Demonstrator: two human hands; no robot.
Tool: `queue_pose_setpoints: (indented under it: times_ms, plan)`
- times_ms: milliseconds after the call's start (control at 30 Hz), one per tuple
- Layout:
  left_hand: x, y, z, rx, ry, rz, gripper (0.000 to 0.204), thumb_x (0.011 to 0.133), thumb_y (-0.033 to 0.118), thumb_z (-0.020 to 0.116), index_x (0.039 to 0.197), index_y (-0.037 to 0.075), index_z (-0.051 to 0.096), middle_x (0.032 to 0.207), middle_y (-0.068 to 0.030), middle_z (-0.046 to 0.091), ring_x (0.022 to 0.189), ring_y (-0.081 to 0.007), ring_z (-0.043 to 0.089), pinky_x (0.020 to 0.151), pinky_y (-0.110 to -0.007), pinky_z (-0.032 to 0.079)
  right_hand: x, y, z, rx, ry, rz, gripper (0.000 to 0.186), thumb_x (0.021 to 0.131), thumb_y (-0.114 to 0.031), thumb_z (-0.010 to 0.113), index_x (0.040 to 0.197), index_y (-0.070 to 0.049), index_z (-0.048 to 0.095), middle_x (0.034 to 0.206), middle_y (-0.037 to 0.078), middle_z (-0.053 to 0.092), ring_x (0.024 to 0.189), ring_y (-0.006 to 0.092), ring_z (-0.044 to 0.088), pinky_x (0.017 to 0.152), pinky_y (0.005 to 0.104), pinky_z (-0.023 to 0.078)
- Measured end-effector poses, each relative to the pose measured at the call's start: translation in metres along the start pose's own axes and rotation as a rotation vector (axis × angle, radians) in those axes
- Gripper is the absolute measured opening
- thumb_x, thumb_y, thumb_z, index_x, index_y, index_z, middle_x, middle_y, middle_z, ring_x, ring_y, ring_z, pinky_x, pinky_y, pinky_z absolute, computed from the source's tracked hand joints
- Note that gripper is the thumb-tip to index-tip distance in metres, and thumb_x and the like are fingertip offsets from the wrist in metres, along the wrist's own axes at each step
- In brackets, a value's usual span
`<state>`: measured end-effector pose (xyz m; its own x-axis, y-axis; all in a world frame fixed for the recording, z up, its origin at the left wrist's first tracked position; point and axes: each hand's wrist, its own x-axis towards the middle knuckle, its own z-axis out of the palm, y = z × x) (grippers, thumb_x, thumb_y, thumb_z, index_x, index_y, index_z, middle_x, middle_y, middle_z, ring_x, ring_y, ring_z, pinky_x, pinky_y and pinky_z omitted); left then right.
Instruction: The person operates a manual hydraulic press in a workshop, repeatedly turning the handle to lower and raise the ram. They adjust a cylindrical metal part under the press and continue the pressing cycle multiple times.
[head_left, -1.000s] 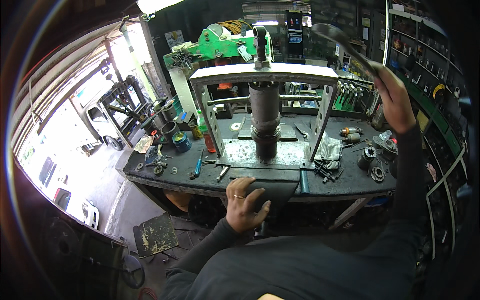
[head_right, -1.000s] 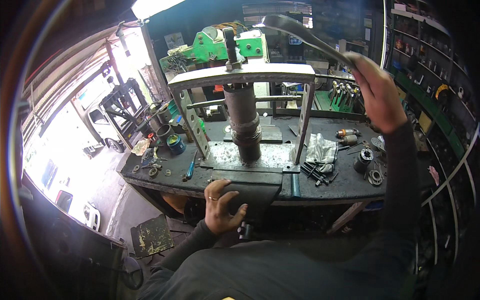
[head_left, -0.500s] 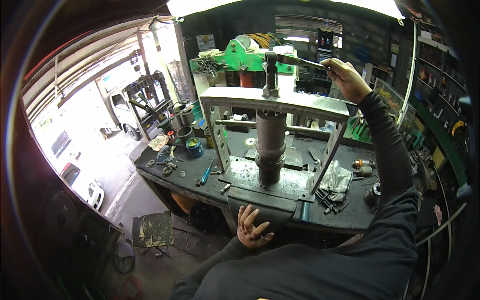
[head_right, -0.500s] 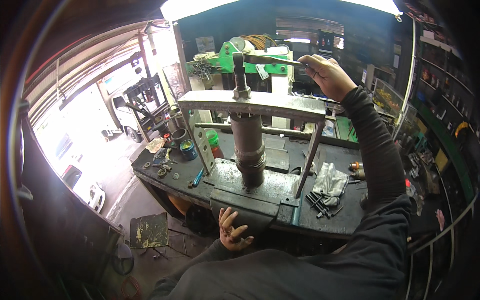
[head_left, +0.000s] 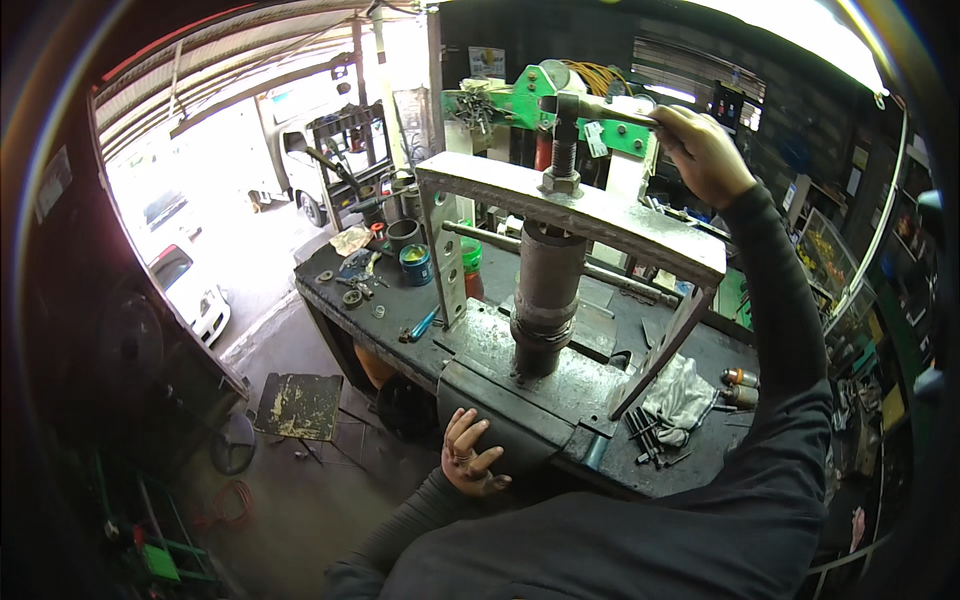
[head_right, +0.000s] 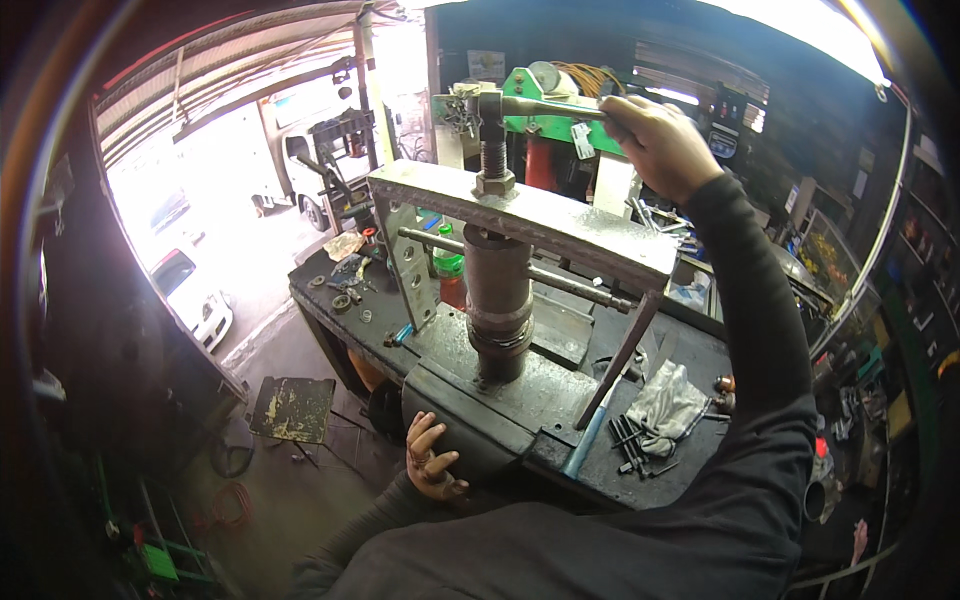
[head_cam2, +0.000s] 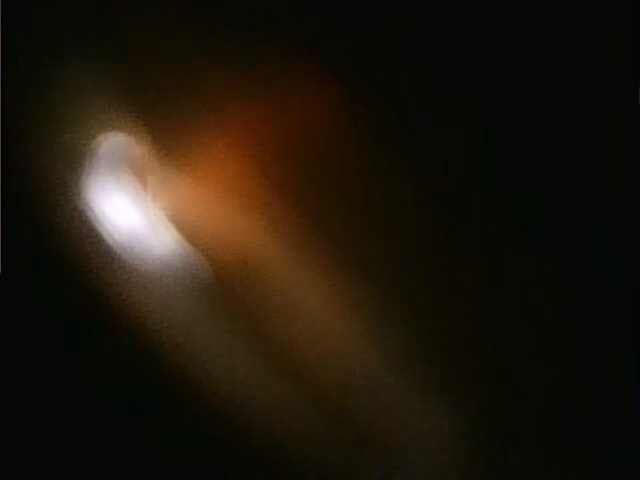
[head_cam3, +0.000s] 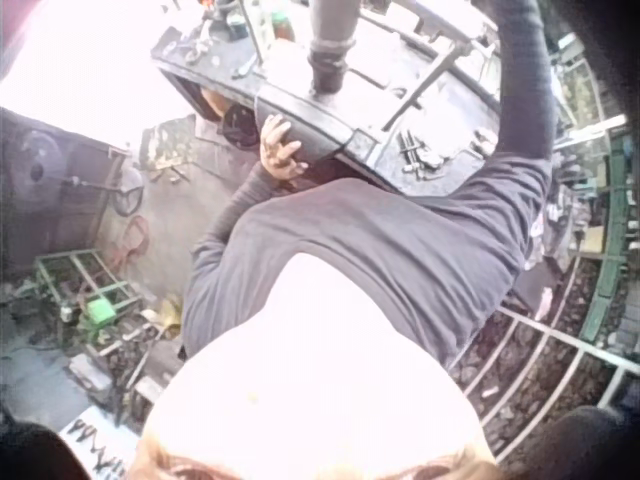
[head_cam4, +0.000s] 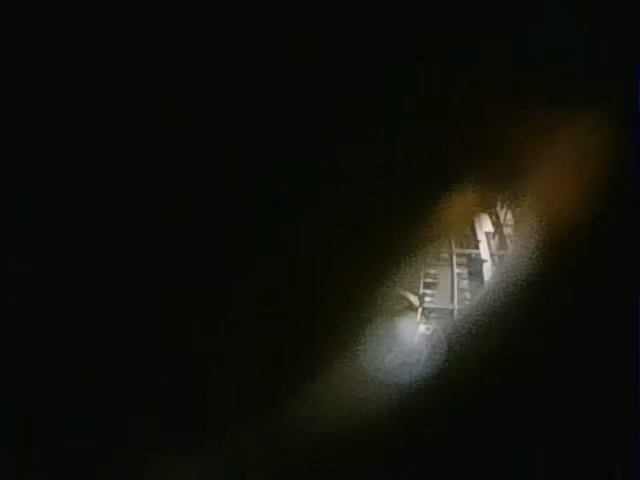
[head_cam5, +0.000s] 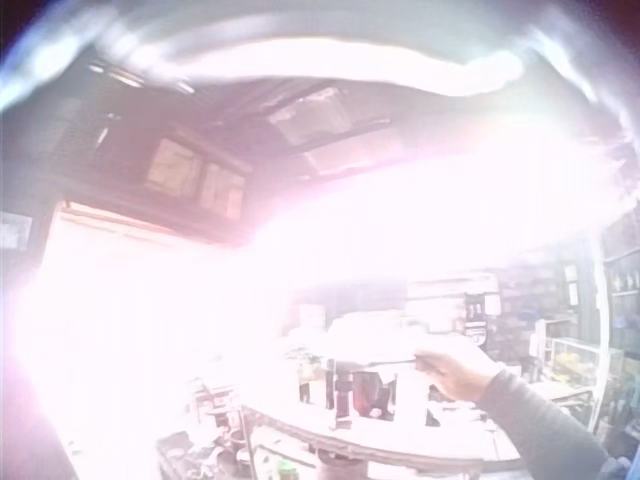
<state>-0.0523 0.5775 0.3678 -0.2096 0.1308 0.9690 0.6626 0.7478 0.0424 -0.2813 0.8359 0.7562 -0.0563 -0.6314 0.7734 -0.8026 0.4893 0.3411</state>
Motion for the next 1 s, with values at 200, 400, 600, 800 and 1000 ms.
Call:
queue_pose_setpoints:
  times_ms: [200,400,600,800,1000]
  plan:
    - [-0.001,0.005,-0.008,0.048,-0.036,-0.014,0.047,0.086,0.052,0.059,0.114,0.016,0.05,0.122,-0.0201,0.051,0.118,-0.0433,0.051,0.101,-0.058,0.041,0.003,-0.078,-0.061,-0.48,-0.008,-0.031,0.014,0.092,-0.022,0.059,0.094,-0.009,0.061,0.074,0.01,0.061,0.066,0.0309,0.064,0.058,0.041,0.049]
    - [0.006,0.006,-0.01,0.056,-0.069,-0.027,0.047,0.086,0.051,0.06,0.113,0.014,0.05,0.122,-0.0218,0.049,0.119,-0.0434,0.049,0.101,-0.059,0.041,0.009,-0.095,-0.08,-0.565,-0.009,-0.139,0.015,0.091,-0.024,0.059,0.091,-0.009,0.06,0.07,0.012,0.061,0.065,0.0305,0.064,0.057,0.0419,0.05]
    - [0.01,0.004,-0.009,0.02,-0.09,-0.008,0.046,0.084,0.047,0.063,0.112,0.011,0.051,0.124,-0.0221,0.047,0.12,-0.0441,0.047,0.101,-0.06,0.041,0.03,-0.056,-0.067,-0.413,-0.172,0.096,0.042,0.096,-0.045,0.051,0.093,-0.004,0.06,0.079,0.015,0.064,0.078,0.033,0.063,0.068,0.0422,0.05]
    - [0.007,0.003,-0.018,-0.009,-0.087,-0.044,0.042,0.082,0.04,0.067,0.11,0.012,0.052,0.125,-0.02,0.047,0.122,-0.043,0.046,0.102,-0.061,0.04,0.056,-0.117,-0.071,-0.35,-0.353,0.461,0.051,0.098,-0.049,0.038,0.104,-0.009,0.069,0.093,0.014,0.071,0.081,0.0314,0.068,0.077,0.0428,0.054]
    - [0.016,0.009,-0.013,-0.098,-0.164,-0.146,0.046,0.08,0.036,0.069,0.113,0.009,0.051,0.127,-0.02,0.046,0.125,-0.044,0.043,0.106,-0.061,0.032,0.051,-0.085,-0.06,-0.507,-0.362,0.503,0.052,0.099,-0.048,0.036,0.106,-0.008,0.069,0.097,0.013,0.071,0.088,0.0314,0.068,0.079,0.0428,0.053]
